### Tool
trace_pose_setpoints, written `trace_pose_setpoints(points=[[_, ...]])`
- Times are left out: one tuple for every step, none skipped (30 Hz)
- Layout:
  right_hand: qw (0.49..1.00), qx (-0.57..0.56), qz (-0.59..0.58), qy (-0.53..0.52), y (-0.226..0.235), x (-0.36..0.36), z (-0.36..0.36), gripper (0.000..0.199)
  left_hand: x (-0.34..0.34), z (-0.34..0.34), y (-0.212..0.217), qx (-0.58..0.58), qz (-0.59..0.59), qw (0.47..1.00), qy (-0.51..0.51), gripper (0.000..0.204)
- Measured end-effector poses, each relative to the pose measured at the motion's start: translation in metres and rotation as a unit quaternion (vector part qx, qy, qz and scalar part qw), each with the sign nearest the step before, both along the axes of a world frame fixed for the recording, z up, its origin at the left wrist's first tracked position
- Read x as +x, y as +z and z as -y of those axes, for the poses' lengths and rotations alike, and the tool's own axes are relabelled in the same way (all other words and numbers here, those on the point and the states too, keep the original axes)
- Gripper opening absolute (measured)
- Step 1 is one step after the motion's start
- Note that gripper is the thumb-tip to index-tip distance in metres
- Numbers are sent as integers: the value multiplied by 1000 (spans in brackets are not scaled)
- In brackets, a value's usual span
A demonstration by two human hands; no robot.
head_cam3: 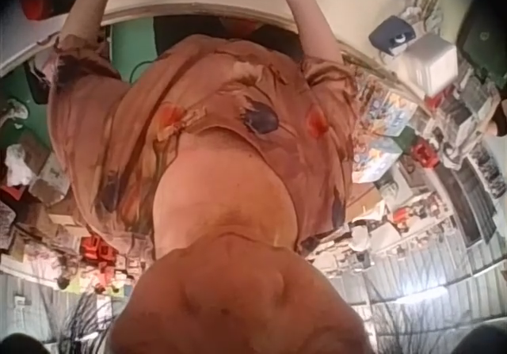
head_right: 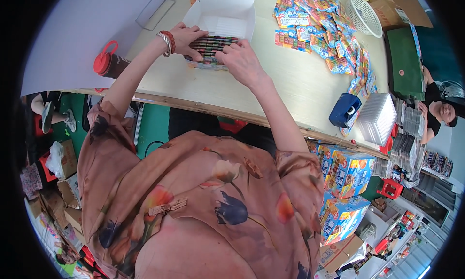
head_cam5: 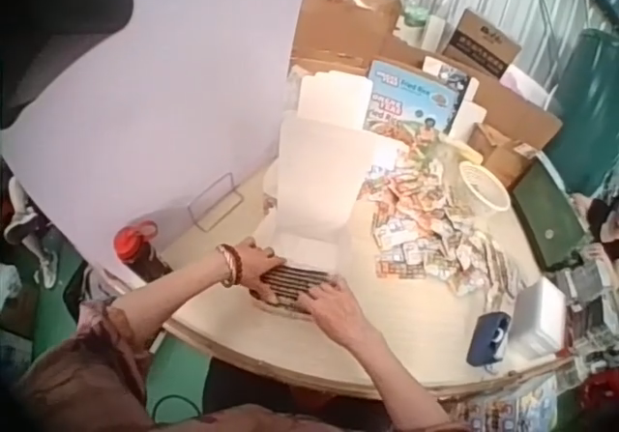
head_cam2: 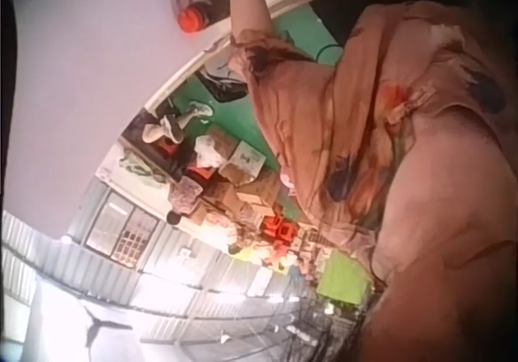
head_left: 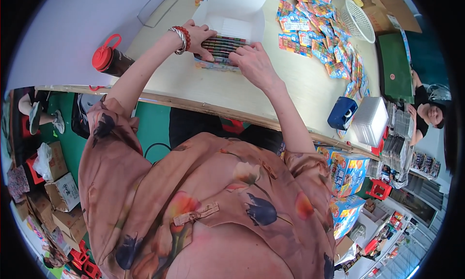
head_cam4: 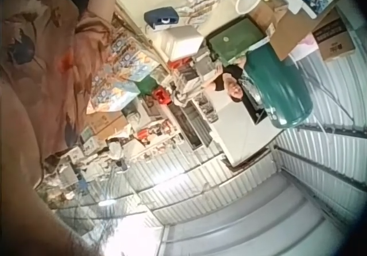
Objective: Sorting small toy or snack packets and organizing them into cardboard boxes on a packing table.
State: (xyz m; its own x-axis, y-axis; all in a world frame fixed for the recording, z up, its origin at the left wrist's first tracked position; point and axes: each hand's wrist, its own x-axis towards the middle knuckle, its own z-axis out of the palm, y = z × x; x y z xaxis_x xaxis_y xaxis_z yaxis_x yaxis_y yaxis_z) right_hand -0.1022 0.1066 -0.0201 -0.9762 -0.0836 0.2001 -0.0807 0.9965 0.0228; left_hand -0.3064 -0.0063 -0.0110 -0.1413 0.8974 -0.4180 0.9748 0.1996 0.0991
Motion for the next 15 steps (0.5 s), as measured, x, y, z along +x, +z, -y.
trace_pose_setpoints(points=[[1000, -26, 2, 5, 1, -1, -2, 5, 0, -1, 1, 4, 5, 1000, 0, 97], [999, -51, 4, 9, 2, -1, -3, 2, 0, -3, 3, 4, 4, 1000, -2, 97], [999, -50, 3, 7, 4, -3, -4, 2, 2, -5, 3, -8, -11, 1000, -3, 97], [998, -52, 8, 17, 6, -4, -4, 1, 6, -7, 6, -20, -27, 999, -5, 97], [998, -53, 12, 26, 8, -5, -5, 1, 13, -12, 14, -48, -47, 998, -10, 99], [998, -51, 10, 20, 7, -4, -3, 1, 15, -14, 9, -50, -59, 997, -23, 100], [999, -50, 12, 17, 6, -3, -2, 1, 15, -17, 4, -48, -74, 995, -35, 101], [999, -47, 13, 11, 2, -2, -3, 4, 16, -16, 5, -53, -69, 996, -33, 101], [999, -52, 10, 9, -1, 0, -4, 10, 13, -15, 3, -43, -55, 997, -41, 101], [997, -69, -19, 6, -1, 1, -2, 12, 8, -10, 1, -33, -40, 997, -48, 101], [995, -86, -47, 1, 0, 5, 1, 14, 5, -7, 1, -44, -27, 998, -44, 104], [988, -137, -66, -28, 2, 9, 1, 20, 2, -5, 0, -39, -11, 998, -39, 105], [988, -130, -72, -32, 4, 10, 3, 20, -2, 0, 0, -35, 4, 999, -32, 106], [959, -183, -187, -107, 2, 11, 3, 25, -3, 3, -4, -10, 7, 999, -33, 112], [909, -233, -299, -175, 0, 11, 0, 30, -3, 3, -7, 5, 20, 999, -27, 116]])
